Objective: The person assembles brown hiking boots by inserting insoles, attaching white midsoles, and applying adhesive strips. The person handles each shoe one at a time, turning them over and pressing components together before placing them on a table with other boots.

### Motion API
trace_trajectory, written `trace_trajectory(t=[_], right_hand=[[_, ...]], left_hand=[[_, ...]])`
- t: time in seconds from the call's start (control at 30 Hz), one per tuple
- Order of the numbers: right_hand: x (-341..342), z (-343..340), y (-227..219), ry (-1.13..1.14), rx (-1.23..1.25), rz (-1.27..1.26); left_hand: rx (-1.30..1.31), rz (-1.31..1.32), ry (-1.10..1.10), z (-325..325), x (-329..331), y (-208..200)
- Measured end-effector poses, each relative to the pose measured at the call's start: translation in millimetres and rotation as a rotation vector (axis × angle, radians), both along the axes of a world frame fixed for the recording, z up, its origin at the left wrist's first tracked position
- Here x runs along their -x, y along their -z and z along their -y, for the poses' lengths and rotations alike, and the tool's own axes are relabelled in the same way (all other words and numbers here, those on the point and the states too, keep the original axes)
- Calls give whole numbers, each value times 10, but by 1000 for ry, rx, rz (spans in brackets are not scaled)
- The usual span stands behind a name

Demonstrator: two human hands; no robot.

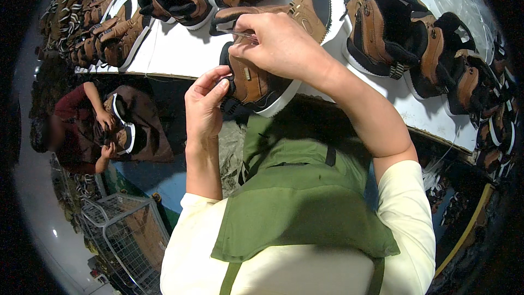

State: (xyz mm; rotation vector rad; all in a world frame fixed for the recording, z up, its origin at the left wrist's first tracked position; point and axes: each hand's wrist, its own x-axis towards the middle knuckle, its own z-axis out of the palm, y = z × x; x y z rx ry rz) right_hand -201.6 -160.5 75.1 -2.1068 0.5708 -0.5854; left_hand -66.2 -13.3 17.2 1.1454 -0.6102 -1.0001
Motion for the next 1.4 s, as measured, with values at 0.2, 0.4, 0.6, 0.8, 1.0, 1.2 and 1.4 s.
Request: trace_trajectory(t=[0.2,0.4,0.6,0.8,1.0,1.2,1.4], right_hand=[[161,83,-1,28,-137,9],[676,213,52,142,-497,8],[1018,174,144,545,318,102],[946,-117,-285,437,570,241],[652,81,-68,288,623,-84],[826,272,41,312,353,121],[1070,297,46,364,-93,276]], left_hand=[[-78,586,-52,-96,212,-110],[460,1183,35,-38,414,-209],[433,1074,-15,88,358,-68],[472,1051,-7,145,626,99],[522,1089,-37,159,760,126],[655,1034,65,141,902,203],[724,955,14,203,892,213]])
